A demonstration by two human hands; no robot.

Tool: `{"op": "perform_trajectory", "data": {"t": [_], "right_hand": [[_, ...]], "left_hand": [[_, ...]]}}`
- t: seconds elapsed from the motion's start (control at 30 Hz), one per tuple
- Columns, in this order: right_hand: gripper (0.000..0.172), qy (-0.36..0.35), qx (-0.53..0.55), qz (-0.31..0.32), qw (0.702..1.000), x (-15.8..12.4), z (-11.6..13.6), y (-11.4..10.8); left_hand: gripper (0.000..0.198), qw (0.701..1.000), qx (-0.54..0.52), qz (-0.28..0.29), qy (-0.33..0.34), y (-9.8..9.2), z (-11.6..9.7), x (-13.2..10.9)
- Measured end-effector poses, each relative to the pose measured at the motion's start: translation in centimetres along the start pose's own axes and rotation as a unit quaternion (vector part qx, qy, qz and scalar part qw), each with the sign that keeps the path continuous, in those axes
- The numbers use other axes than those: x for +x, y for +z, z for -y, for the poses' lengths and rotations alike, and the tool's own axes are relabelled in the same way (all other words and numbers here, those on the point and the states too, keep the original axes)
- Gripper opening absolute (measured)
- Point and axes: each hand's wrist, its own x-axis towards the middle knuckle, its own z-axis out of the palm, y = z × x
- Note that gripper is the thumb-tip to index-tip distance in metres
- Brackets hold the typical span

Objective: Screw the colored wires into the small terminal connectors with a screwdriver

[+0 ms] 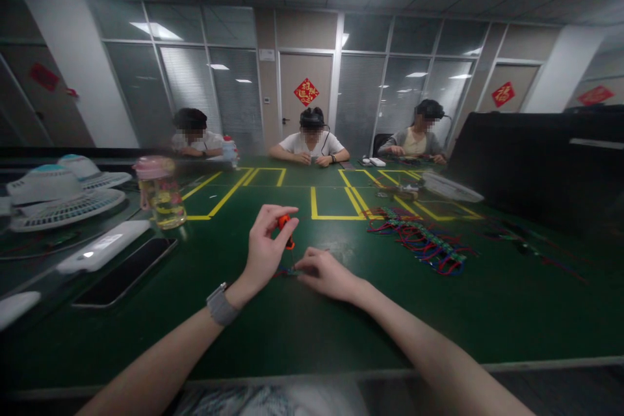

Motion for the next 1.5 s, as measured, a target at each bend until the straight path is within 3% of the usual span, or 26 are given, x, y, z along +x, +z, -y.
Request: {"op": "perform_trajectory", "data": {"t": [0.1, 0.2, 0.3, 0.47, 0.7, 0.9, 0.97, 1.13, 1.37, 1.5], "right_hand": [[0.022, 0.004, 0.000, 0.001, 1.000, 0.03, -0.03, 0.02], [0.022, 0.000, 0.005, -0.001, 1.000, 0.07, 0.05, -0.02], [0.021, -0.001, 0.008, -0.002, 1.000, 0.06, 0.08, -0.05], [0.021, 0.000, 0.004, -0.002, 1.000, 0.00, -0.03, 0.01], [0.022, -0.012, 0.013, -0.003, 1.000, 0.01, -0.14, 0.01], [0.022, -0.015, 0.002, -0.002, 1.000, -0.05, -0.42, 0.12], [0.023, -0.016, 0.000, -0.003, 1.000, -0.05, -0.45, 0.13], [0.022, -0.015, 0.006, -0.003, 1.000, -0.02, -0.19, -0.01], [0.022, -0.017, 0.012, -0.005, 1.000, -0.04, -0.10, -0.06], [0.022, -0.019, 0.016, -0.010, 1.000, -0.08, -0.16, -0.05]], "left_hand": [[0.022, 1.000, 0.018, -0.008, 0.006, -0.14, -0.10, 0.00], [0.033, 0.997, -0.061, 0.036, -0.019, -0.04, 0.06, 0.09], [0.032, 0.991, -0.110, 0.062, -0.046, 0.09, 0.26, 0.23], [0.019, 0.999, 0.015, 0.027, 0.012, -0.12, 0.24, 0.42], [0.031, 0.989, -0.086, 0.119, -0.022, 0.01, 0.15, 0.46], [0.015, 0.998, 0.049, 0.032, 0.020, -0.33, 0.04, 0.46], [0.023, 0.998, 0.045, 0.037, 0.017, -0.36, 0.00, 0.51], [0.034, 0.992, -0.083, 0.092, -0.026, -0.10, 0.06, 0.54], [0.020, 0.999, 0.020, 0.028, 0.017, -0.26, -0.05, 0.37], [0.032, 0.997, -0.051, 0.057, -0.006, -0.08, 0.16, 0.45]]}}
